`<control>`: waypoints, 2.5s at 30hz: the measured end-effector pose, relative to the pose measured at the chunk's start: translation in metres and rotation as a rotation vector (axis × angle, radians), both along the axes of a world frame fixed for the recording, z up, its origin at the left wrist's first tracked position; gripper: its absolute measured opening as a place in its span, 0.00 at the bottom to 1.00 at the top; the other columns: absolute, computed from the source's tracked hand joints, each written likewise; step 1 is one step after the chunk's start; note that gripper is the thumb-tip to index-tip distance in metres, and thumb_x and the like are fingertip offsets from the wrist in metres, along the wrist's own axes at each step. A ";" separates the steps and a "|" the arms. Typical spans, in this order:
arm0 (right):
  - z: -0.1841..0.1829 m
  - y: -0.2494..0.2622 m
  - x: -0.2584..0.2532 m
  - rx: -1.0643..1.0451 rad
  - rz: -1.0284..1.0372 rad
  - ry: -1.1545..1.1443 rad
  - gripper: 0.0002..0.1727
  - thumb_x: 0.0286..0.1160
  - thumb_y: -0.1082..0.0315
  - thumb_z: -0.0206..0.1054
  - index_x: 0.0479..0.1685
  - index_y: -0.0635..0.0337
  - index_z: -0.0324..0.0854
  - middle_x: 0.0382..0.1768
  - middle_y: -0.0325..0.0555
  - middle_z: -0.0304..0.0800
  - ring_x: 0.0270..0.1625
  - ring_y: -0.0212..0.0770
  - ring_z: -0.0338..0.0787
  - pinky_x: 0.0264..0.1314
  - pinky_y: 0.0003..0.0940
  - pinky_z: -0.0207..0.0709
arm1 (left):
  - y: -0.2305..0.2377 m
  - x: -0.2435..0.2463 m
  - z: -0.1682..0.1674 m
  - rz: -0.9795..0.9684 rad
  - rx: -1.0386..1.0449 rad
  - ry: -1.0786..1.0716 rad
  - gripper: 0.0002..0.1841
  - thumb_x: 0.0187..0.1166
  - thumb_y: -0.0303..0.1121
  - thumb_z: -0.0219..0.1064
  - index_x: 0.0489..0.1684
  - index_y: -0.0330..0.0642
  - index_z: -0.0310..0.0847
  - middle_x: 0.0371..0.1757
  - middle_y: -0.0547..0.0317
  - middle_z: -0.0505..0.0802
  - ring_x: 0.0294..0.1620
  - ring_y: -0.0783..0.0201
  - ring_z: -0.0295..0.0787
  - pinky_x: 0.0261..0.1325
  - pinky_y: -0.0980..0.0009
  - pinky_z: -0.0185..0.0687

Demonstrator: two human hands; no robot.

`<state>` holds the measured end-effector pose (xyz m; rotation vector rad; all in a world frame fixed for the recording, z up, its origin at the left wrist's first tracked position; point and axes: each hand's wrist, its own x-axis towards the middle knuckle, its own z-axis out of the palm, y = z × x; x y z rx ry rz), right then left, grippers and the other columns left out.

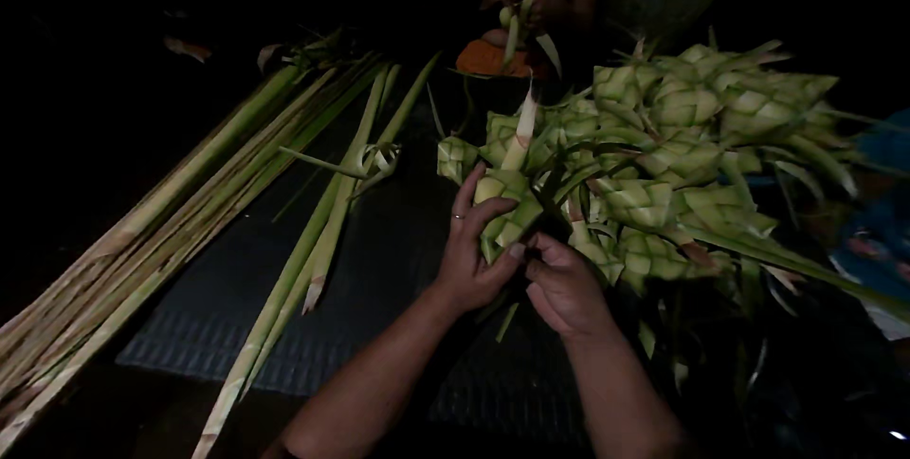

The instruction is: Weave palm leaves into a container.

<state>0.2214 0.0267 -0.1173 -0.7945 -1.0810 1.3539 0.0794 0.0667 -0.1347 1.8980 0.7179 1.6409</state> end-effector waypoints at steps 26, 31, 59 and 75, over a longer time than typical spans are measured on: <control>0.003 -0.002 -0.006 0.076 -0.229 -0.204 0.07 0.78 0.70 0.67 0.35 0.57 0.90 0.36 0.33 0.89 0.43 0.24 0.86 0.53 0.21 0.82 | 0.002 0.009 -0.016 0.066 -0.049 -0.020 0.27 0.86 0.61 0.53 0.66 0.49 0.73 0.91 0.46 0.56 0.93 0.55 0.49 0.88 0.55 0.60; 0.004 0.001 0.014 0.463 -0.543 -0.682 0.17 0.84 0.56 0.66 0.54 0.59 0.90 0.53 0.43 0.88 0.58 0.31 0.85 0.61 0.28 0.80 | 0.002 0.000 -0.001 -0.002 -0.413 -0.243 0.26 0.90 0.47 0.47 0.76 0.37 0.63 0.82 0.54 0.73 0.74 0.73 0.75 0.72 0.68 0.78; -0.006 -0.008 -0.013 0.384 -0.452 -0.634 0.12 0.79 0.59 0.70 0.41 0.60 0.86 0.45 0.40 0.83 0.46 0.23 0.83 0.48 0.16 0.81 | -0.004 -0.010 0.016 -0.018 -0.393 -0.373 0.18 0.93 0.46 0.47 0.62 0.45 0.75 0.46 0.73 0.90 0.44 0.82 0.87 0.52 0.78 0.86; 0.006 -0.011 -0.010 0.052 -0.206 -0.409 0.05 0.75 0.65 0.72 0.40 0.56 0.84 0.41 0.35 0.83 0.44 0.24 0.84 0.50 0.20 0.82 | 0.010 -0.010 0.000 -0.114 -0.260 -0.366 0.20 0.93 0.47 0.47 0.60 0.42 0.78 0.55 0.69 0.91 0.57 0.76 0.87 0.65 0.71 0.84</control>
